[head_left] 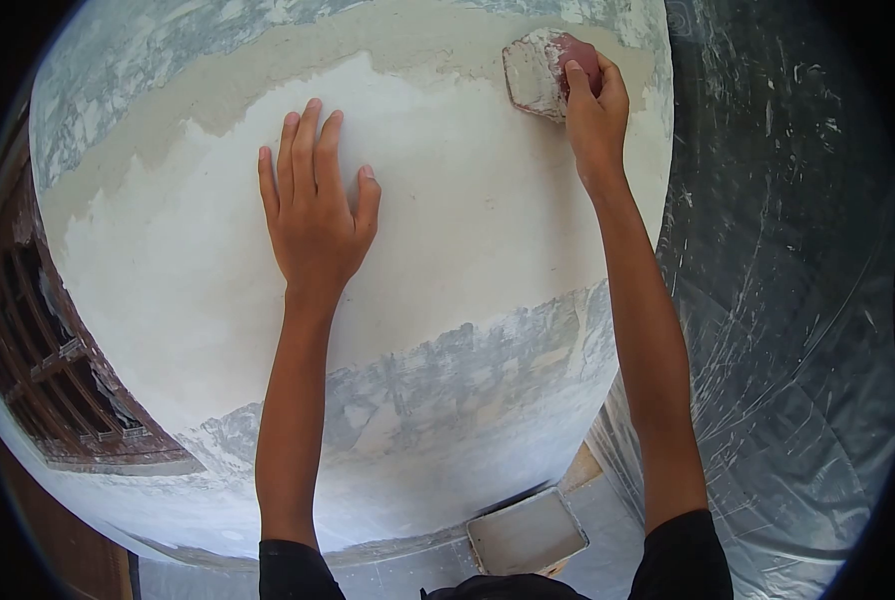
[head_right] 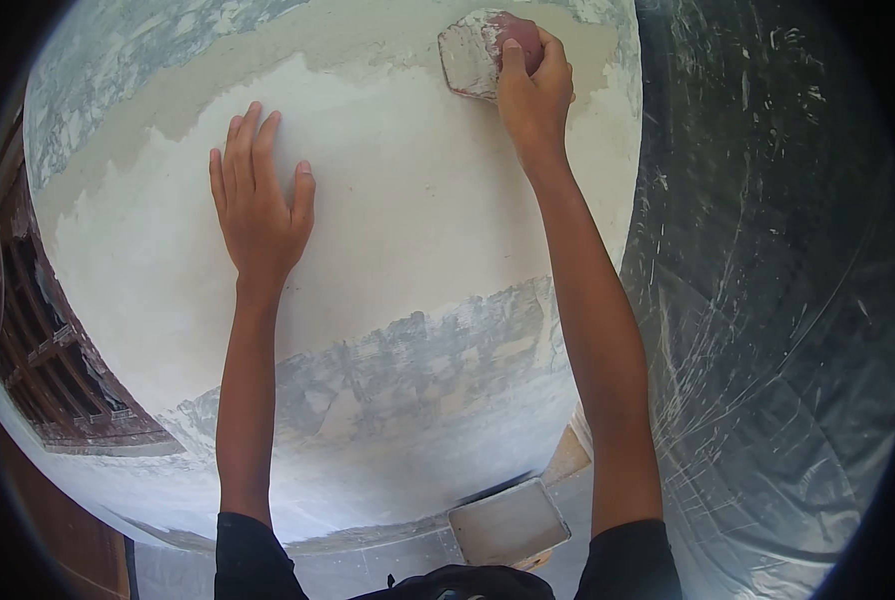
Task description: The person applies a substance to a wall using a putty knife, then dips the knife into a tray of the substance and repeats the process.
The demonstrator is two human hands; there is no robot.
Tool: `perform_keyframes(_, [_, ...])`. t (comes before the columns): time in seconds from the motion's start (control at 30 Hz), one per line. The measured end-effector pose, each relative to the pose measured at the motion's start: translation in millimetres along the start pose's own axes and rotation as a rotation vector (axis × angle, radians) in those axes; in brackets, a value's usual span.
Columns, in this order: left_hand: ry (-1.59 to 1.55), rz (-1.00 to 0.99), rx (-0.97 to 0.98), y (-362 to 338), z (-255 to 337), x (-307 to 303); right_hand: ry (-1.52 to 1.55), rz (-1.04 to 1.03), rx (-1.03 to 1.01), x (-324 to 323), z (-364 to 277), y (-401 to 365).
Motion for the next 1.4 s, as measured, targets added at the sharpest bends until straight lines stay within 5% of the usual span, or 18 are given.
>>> perform_keyframes(0.07, [0.002,0.002,-0.001,1,-1,0,0.107,0.039,0.02,1,8,0])
perform_keyframes(0.2, [0.003,-0.003,0.0,0,-2,1,-0.143,-0.012,-0.12,4,-2,-5])
perform_keyframes(0.4, [0.01,0.006,0.002,0,-2,0,0.163,-0.003,-0.068,5,-10,-8])
perform_keyframes(0.5, [0.002,0.007,0.002,0,0,0,-0.13,-0.013,-0.104,2,-5,-4])
perform_keyframes(0.57, [0.004,0.012,0.001,0,-1,-1,0.082,0.143,0.02,-16,-3,1])
perform_keyframes(0.67, [0.005,0.003,-0.004,1,-1,0,0.163,0.076,-0.094,-9,-11,-4])
perform_keyframes(0.8, [0.002,-0.004,-0.01,1,0,0,-0.127,0.035,-0.132,-1,-11,-10])
perform_keyframes(1.0, [0.005,-0.002,-0.012,0,-2,0,0.179,0.16,-0.016,-20,4,-6])
perform_keyframes(1.1, [-0.003,-0.002,-0.008,0,-1,1,-0.127,0.017,-0.18,-7,-5,-13])
perform_keyframes(1.27, [0.006,0.0,-0.006,1,-2,0,0.034,0.165,0.006,-27,2,-7])
perform_keyframes(1.4, [0.0,-0.001,-0.007,1,-1,0,-0.011,0.051,-0.168,-16,-8,-16])
Point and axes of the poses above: each hand's wrist, its own y-axis towards the middle knuckle, its own x-axis out of the palm, z = x × y, the point moved 7 cm from there along y, towards the middle knuckle, and after that the axes turned 3 degrees about -x, right-handed, at the moved point
